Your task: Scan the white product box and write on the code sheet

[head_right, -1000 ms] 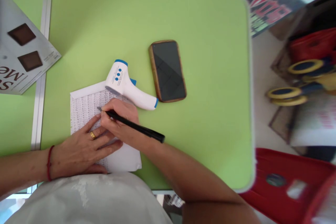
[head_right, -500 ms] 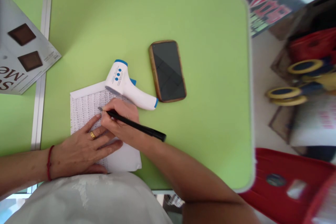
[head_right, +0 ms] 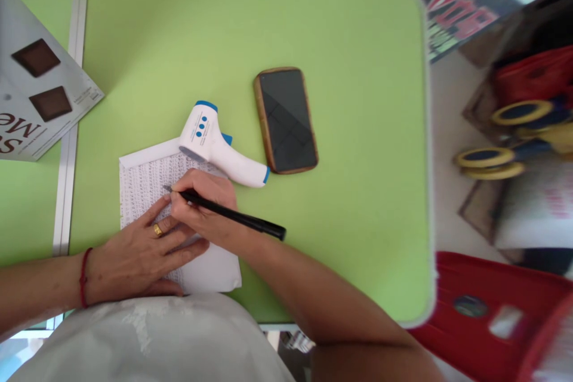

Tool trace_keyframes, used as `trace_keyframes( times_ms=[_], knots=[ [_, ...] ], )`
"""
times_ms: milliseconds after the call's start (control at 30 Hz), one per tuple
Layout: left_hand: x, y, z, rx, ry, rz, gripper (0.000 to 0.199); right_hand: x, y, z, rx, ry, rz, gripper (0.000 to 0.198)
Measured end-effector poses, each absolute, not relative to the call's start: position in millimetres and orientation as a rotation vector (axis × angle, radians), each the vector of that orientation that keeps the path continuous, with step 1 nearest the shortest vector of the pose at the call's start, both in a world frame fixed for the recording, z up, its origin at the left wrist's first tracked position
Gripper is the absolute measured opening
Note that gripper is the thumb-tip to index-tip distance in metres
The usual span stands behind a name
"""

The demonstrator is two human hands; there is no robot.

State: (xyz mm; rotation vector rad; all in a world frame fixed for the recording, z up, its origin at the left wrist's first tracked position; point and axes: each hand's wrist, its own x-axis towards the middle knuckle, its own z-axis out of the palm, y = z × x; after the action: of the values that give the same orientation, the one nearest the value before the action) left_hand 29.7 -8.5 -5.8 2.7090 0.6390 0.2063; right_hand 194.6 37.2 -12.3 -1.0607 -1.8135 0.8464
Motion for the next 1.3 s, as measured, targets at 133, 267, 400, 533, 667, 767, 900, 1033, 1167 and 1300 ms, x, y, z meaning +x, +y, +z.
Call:
trace_keyframes(
  times_ms=[133,267,400,533,667,767,900,1033,1167,1300],
  knots=[
    [29.5,-9.2,-5.7,2.713,0.638,0.216,0.083,195.1,37.9,-11.6,-1.042,-1.84,0.862,0.016],
    [29.8,-9.3,-4.8,2.71,0.636,0.207,0.084,194.7,38.1,-9.1,-1.063,-1.852,0.849,0.016],
    [29.8,-9.4,-4.8,2.705,0.634,0.204,0.085,194.2,37.3,-8.9,-1.076,-1.835,0.833,0.017],
    [29.8,-9.6,-5.3,2.713,0.638,0.2,0.084,193.3,36.9,-10.7,-1.076,-1.819,0.826,0.016],
    [30.1,-8.6,-5.0,2.721,0.638,0.2,0.085,192.2,37.2,-12.1,-1.064,-1.813,0.818,0.015],
    [30.1,-7.5,-4.3,2.721,0.633,0.186,0.084,192.1,37.6,-12.4,-1.064,-1.822,0.811,0.015],
    [29.6,-6.9,-3.9,2.715,0.632,0.187,0.083,193.0,37.4,-12.6,-1.062,-1.863,0.808,0.014],
    [29.8,-7.6,-4.5,2.716,0.637,0.204,0.083,193.8,36.8,-13.0,-1.07,-1.864,0.807,0.014],
    [29.8,-7.7,-5.2,2.724,0.632,0.198,0.084,194.4,37.1,-12.5,-1.062,-1.878,0.831,0.014],
    [30.1,-7.7,-4.8,2.728,0.634,0.182,0.082,193.4,37.6,-11.0,-1.077,-1.861,0.805,0.015]
  ],
)
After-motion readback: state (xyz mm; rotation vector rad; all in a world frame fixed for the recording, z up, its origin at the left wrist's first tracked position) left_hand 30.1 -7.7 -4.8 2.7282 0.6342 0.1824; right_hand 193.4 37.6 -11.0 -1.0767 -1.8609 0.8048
